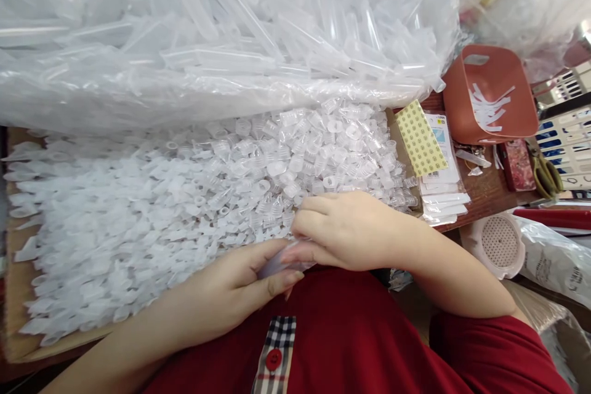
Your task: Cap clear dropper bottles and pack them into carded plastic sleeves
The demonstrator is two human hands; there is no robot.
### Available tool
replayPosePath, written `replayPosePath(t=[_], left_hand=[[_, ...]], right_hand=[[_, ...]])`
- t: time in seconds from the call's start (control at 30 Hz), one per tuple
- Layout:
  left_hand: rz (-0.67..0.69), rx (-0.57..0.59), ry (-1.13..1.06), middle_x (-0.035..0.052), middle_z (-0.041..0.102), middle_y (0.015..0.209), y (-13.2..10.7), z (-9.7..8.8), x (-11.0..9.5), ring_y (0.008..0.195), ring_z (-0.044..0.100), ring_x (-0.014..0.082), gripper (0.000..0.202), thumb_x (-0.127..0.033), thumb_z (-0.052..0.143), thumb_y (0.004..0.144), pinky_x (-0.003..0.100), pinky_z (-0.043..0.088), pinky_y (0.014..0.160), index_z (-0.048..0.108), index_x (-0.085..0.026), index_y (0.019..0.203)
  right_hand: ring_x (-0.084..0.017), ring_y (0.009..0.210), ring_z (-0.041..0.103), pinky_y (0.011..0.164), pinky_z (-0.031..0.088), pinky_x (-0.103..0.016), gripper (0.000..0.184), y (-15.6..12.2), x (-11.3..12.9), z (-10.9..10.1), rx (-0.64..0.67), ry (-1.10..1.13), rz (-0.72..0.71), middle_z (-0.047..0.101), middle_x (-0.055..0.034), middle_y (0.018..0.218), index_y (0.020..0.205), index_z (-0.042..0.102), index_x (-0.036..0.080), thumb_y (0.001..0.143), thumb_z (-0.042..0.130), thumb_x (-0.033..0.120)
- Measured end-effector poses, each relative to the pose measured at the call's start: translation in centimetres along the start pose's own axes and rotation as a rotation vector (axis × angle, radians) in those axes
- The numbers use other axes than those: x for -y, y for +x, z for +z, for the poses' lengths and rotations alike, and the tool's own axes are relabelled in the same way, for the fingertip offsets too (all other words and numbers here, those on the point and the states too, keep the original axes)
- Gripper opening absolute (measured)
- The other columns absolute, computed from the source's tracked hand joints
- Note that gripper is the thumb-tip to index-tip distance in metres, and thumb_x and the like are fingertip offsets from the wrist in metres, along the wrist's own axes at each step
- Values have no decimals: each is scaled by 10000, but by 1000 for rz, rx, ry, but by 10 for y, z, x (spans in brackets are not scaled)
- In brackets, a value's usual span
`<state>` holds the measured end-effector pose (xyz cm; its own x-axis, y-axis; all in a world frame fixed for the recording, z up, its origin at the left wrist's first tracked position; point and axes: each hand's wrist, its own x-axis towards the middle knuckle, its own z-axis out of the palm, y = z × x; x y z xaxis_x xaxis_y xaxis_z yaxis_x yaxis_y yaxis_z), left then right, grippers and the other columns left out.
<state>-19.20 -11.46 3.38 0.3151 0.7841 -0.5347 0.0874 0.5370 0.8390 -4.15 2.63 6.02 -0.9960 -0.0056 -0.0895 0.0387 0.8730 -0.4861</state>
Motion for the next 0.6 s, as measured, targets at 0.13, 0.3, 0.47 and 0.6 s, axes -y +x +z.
replayPosePath(t=[0.13,0.3,0.47,0.6], left_hand=[[27,-45,-17,-42,570,703,-1,1,0,645,522,147,220,-401,502,886,247,411,603,588,-212,812],[40,-76,-15,-23,635,777,0,3,0,715,570,167,192,-371,515,883,260,436,671,625,-215,891],[18,-105,15,-6,649,790,-1,4,-1,732,590,186,242,-403,497,890,270,443,659,626,-200,905],[28,-101,-12,-17,642,795,-2,5,-1,734,582,174,215,-383,511,887,259,447,674,621,-201,916]], right_hand=[[-161,679,567,585,381,-259,532,2,0,3,-30,18,20,631,-69,797,860,623,148,1000,255,506],[-166,642,544,585,376,-273,482,5,4,4,-16,-65,12,610,-61,739,803,606,151,1015,275,430],[-171,752,574,648,418,-269,417,4,5,-1,-15,37,6,635,-82,897,940,606,142,993,345,463],[-178,690,527,631,396,-288,428,4,6,0,-14,-30,-6,603,-68,789,849,603,141,1015,291,383]])
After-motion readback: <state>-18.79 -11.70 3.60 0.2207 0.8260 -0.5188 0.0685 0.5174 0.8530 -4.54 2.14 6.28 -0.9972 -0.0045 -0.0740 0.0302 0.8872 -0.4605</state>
